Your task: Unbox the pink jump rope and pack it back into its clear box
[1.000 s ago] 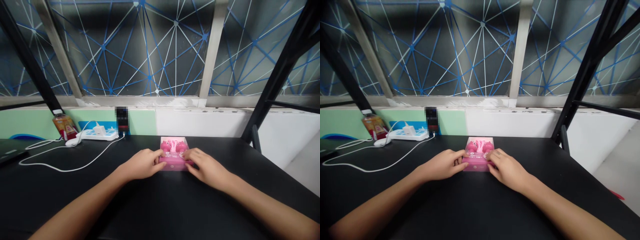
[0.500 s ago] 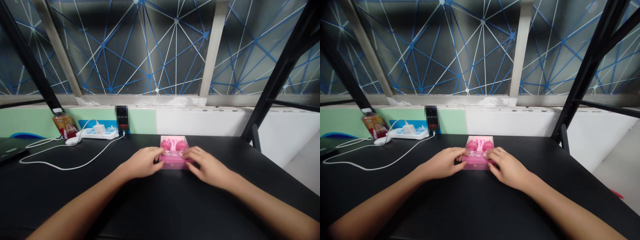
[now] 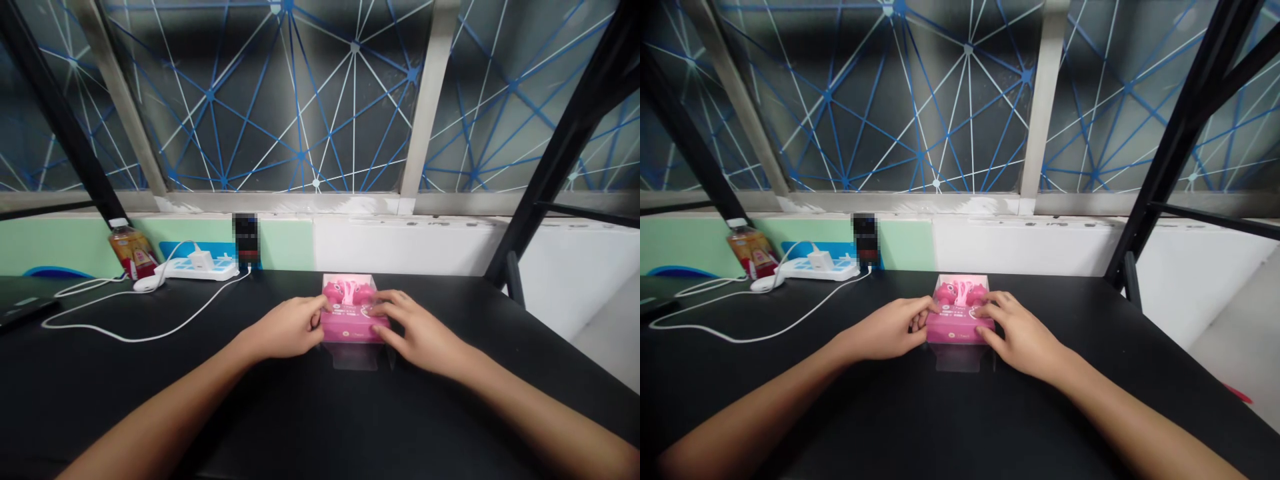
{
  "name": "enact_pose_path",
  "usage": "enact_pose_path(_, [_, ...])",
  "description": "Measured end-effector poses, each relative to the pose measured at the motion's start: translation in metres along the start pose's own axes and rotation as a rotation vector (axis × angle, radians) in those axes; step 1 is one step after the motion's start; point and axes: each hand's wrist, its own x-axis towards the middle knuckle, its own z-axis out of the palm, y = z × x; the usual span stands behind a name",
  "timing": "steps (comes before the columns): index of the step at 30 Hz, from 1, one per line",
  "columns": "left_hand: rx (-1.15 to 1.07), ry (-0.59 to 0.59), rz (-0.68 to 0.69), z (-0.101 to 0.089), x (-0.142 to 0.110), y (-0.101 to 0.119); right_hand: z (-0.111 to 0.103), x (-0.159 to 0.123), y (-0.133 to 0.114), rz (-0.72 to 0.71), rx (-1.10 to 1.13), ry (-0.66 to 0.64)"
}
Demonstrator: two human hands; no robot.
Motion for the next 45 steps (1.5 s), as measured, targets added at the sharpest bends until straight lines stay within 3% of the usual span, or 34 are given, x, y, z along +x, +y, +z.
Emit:
enact_pose_path(8, [-0.048,0.011,-0.04,-0.001,0.0,0.002,-0.002,0.0,-0.008,-0.003,-0.091,-0.049])
enact_pose_path(13, [-0.065,0.02,-0.048,0.002,0.005,-0.001,-0.008,-0.007,-0.011,0.005,-0.135,-0.147])
enact_pose_path(17, [-0.052,0.021,-0.033,0.005,0.011,-0.006,-0.009,-0.008,-0.024,-0.095,-0.281,-0.195])
enact_pose_path(21, [-0.016,0.065,-0.081,0.012,0.013,-0.009,-0.003,-0.008,-0.046,-0.246,-0.242,-0.351])
enact_pose_path(25, [0.06,0.147,-0.121,0.018,0.016,-0.007,-0.002,-0.011,-0.06,-0.252,-0.244,-0.45])
enact_pose_path(32, [0.075,0.216,-0.24,0.013,0.035,-0.015,-0.033,-0.014,-0.078,-0.267,0.153,-0.534])
enact_pose_path(38, [0.057,0.248,-0.292,0.019,0.048,-0.031,-0.045,-0.014,-0.088,-0.269,0.439,-0.744])
enact_pose_path(42, [0.023,0.241,-0.26,0.019,0.046,-0.03,-0.047,-0.012,-0.072,-0.224,0.571,-0.654])
enact_pose_path(45, [0.062,0.294,-0.205,0.01,0.038,-0.021,-0.045,-0.007,-0.05,-0.026,0.415,-0.409])
